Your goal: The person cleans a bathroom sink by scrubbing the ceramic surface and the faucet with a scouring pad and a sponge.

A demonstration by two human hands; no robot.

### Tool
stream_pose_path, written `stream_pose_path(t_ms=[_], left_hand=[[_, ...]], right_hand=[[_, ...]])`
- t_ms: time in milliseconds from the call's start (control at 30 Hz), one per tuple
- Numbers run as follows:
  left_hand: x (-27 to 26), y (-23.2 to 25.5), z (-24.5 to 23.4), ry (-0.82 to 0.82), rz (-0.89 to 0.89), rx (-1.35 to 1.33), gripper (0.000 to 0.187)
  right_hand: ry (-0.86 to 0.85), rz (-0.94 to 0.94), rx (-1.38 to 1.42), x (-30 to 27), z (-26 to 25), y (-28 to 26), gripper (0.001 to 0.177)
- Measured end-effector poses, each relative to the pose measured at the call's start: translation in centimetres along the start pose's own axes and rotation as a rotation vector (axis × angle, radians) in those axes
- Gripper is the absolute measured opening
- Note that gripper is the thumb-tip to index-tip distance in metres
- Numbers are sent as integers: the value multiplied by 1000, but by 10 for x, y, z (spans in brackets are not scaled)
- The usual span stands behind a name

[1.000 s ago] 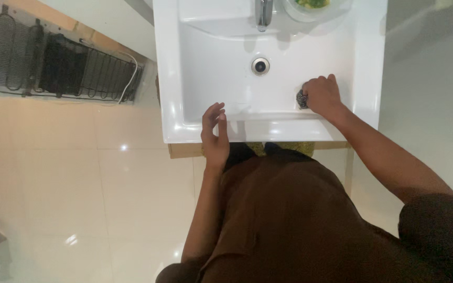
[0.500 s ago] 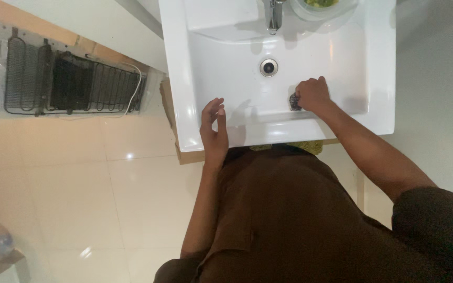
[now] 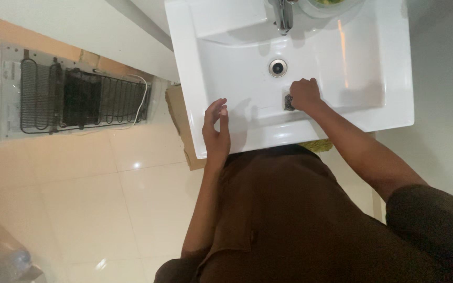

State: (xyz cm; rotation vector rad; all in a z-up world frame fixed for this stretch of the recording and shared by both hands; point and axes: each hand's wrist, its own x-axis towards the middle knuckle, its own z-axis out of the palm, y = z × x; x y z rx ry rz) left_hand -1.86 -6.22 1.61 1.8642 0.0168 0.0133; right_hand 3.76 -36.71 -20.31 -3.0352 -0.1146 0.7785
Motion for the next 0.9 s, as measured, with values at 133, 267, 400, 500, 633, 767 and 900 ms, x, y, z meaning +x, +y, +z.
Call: stream_pose_path(t_ms=[133, 267, 400, 500, 633, 767, 900], left_hand=[[4, -3, -9, -32, -26, -28, 30], [14, -8, -10, -77, -19, -28, 31], [18, -7, 0, -66, 48, 5, 29], [20, 4, 15, -30, 28, -36, 28], [22, 19, 47, 1, 42, -93, 29], [11, 24, 67, -46, -5, -94, 29], [20, 28, 80, -35, 43, -91, 29]], right_hand=[[7, -6, -26, -3, -8, -19, 10], [-32, -5, 31, -3, -19, -33, 10], [-94, -20, 273, -2, -15, -43, 30], [-145, -95, 328, 4, -14, -40, 38], [-191, -168, 380, -1, -13, -37, 35], [-277, -195, 450, -3, -11, -30, 31], [-243, -292, 451, -1, -23, -25, 29]])
